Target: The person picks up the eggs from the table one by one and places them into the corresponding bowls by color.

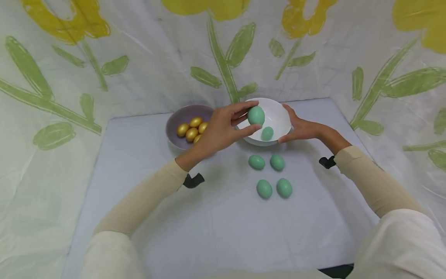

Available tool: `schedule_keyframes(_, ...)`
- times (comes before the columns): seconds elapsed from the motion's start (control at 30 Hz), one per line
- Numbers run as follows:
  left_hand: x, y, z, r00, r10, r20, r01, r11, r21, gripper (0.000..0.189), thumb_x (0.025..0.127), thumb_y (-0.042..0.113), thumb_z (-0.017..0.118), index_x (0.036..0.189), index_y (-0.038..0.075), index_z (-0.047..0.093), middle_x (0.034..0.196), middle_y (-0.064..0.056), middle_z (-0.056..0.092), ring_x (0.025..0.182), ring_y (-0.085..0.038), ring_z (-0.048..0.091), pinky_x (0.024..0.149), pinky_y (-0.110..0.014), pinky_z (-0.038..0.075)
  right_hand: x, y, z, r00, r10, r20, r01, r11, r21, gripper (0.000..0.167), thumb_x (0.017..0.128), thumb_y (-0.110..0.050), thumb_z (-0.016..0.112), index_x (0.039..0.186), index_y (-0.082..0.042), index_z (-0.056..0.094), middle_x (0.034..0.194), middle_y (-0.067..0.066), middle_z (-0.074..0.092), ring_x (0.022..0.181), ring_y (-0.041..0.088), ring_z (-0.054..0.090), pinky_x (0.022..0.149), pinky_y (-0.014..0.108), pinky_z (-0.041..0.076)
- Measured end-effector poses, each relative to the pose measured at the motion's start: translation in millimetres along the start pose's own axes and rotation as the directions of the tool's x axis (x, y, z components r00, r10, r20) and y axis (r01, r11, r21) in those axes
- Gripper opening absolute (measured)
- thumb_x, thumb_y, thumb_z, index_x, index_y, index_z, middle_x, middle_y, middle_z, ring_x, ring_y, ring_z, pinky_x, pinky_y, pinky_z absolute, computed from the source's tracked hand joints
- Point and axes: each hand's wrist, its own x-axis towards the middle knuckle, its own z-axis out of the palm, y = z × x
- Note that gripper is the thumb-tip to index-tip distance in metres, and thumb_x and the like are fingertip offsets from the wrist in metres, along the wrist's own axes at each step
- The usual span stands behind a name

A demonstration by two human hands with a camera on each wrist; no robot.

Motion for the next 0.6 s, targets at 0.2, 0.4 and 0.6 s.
schedule_keyframes(0.2, 28.8, -31.5, 1.5, 0.995, -0.075, 0.073, 0.066, 0.992, 0.11, 0.059, 0.092, 0.016, 0.086, 0.144, 0.002, 0.063, 0.143, -0.011, 0.066, 0.131, -0.016, 0.065, 0.105, -0.024, 0.051, 0.6, 0.9, 2.2, 1.0, 0.005, -0.002, -0.005, 1.0, 0.016, 0.139, 0.088, -0.038, 0.087, 0.163, -0.028, -0.029, 0.174, 0.014, -0.006, 0.158, 0.039, 0.01, 0.124, 0.067, 0.018)
schedule_keyframes(0.4, 50.8, -67.0, 2.8, 0.955, -0.191, 0.229, 0.094, 0.922, 0.374, 0.061, 0.096, 0.018, 0.081, 0.148, -0.002, 0.057, 0.147, -0.014, 0.062, 0.136, -0.022, 0.06, 0.111, -0.027, 0.048, -3.0, -8.1, 4.3, 1.0, 0.017, -0.005, -0.017, 0.999, 0.042, 0.139, 0.087, -0.03, 0.088, 0.164, -0.021, -0.027, 0.174, 0.018, -0.007, 0.159, 0.041, 0.007, 0.125, 0.068, 0.014)
schedule_keyframes(0.6, 68.1, -94.3, 8.7, 0.873, -0.343, 0.345, 0.033, 0.749, 0.662, 0.06, 0.1, 0.017, 0.077, 0.15, -0.005, 0.053, 0.147, -0.017, 0.061, 0.135, -0.029, 0.056, 0.115, -0.035, 0.043, -3.7, -12.6, 6.4, 1.0, 0.024, -0.007, -0.023, 0.998, 0.062, 0.139, 0.086, -0.027, 0.089, 0.164, -0.018, -0.025, 0.173, 0.021, -0.006, 0.158, 0.043, 0.007, 0.124, 0.068, 0.014)
